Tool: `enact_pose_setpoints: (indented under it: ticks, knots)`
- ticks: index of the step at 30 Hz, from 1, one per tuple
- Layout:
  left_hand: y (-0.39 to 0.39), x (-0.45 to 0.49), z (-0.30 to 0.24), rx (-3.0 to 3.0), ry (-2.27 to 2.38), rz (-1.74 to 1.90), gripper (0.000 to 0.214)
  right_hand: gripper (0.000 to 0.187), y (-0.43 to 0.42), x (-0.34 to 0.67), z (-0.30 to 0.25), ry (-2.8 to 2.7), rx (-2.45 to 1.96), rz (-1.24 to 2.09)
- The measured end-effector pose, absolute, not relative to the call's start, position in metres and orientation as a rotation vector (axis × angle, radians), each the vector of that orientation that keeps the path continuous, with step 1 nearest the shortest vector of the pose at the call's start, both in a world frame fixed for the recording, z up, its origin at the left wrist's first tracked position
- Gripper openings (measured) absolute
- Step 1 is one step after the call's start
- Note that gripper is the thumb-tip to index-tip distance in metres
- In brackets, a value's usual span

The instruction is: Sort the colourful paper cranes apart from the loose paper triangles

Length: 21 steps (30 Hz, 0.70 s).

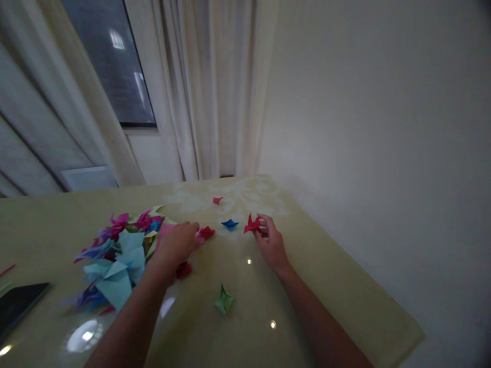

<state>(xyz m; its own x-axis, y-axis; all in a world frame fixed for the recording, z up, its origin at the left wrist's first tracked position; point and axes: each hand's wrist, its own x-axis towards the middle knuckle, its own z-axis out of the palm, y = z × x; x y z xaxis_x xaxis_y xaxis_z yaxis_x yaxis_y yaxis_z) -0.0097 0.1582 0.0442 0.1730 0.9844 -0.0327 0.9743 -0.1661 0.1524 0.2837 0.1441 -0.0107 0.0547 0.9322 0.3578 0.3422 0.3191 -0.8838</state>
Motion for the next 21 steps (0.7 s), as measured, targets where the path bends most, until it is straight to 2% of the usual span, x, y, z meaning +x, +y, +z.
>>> enact_pose_setpoints:
  ticks: [2,5,10,12,15,16,21]
  knots:
    - [0.162,-0.024,0.036,2.249,1.990,-0.100,0.028,0.053,0.153,0.288,-0.021,-1.571,-1.256,0.677]
    - [0.165,-0.032,0.029,2.230,1.979,-0.134,0.025,0.055,0.159,0.290,-0.028,-1.662,-1.329,0.606]
    - [0.165,-0.031,0.031,2.216,1.948,-0.127,0.028,0.035,0.133,0.283,0.001,-1.705,-1.327,0.417]
    - [0.165,-0.029,0.031,2.228,1.942,-0.132,0.030,0.034,0.113,0.275,0.017,-1.918,-1.186,0.581]
    - [0.164,-0.026,0.033,2.254,1.943,-0.141,0.037,0.051,0.087,0.260,0.027,-2.382,-0.850,0.951]
    - [0.164,-0.025,0.035,2.259,1.948,-0.134,0.038,0.051,0.082,0.255,0.026,-2.479,-0.767,1.003]
    - [0.157,-0.021,0.064,2.187,1.977,-0.023,0.033,0.020,0.089,0.248,0.009,-2.529,-0.805,0.902]
